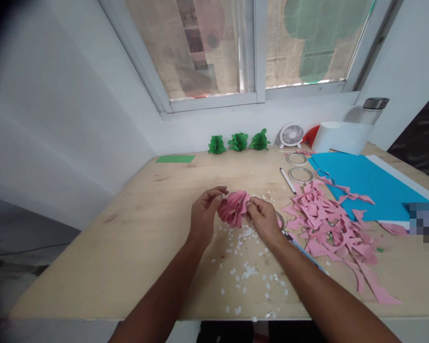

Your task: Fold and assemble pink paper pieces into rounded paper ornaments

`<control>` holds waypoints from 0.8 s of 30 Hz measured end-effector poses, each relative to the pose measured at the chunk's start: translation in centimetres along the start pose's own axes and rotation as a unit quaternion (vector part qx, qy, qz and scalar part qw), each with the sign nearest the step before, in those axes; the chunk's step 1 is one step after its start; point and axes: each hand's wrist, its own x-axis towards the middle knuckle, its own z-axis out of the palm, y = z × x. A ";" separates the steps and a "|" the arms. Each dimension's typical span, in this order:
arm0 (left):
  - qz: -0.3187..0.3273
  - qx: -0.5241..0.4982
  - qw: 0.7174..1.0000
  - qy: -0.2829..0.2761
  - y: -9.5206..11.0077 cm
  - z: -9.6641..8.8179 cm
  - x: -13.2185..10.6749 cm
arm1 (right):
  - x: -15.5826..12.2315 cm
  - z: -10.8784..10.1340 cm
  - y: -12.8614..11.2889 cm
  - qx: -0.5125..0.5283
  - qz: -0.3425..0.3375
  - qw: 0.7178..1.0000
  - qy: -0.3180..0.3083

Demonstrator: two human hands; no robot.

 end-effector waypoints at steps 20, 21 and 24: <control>0.162 0.173 0.960 0.147 0.7 -0.6 0.0 | 1.1 -0.6 -0.3 0.250 0.051 0.967 0.026; 0.229 0.193 0.947 0.120 1.2 -0.5 -0.4 | 1.1 -0.6 -0.3 0.243 0.050 0.968 0.029; 0.360 0.224 0.906 -0.003 2.3 -0.1 -1.4 | 1.0 -0.6 -0.6 0.241 0.055 0.968 0.043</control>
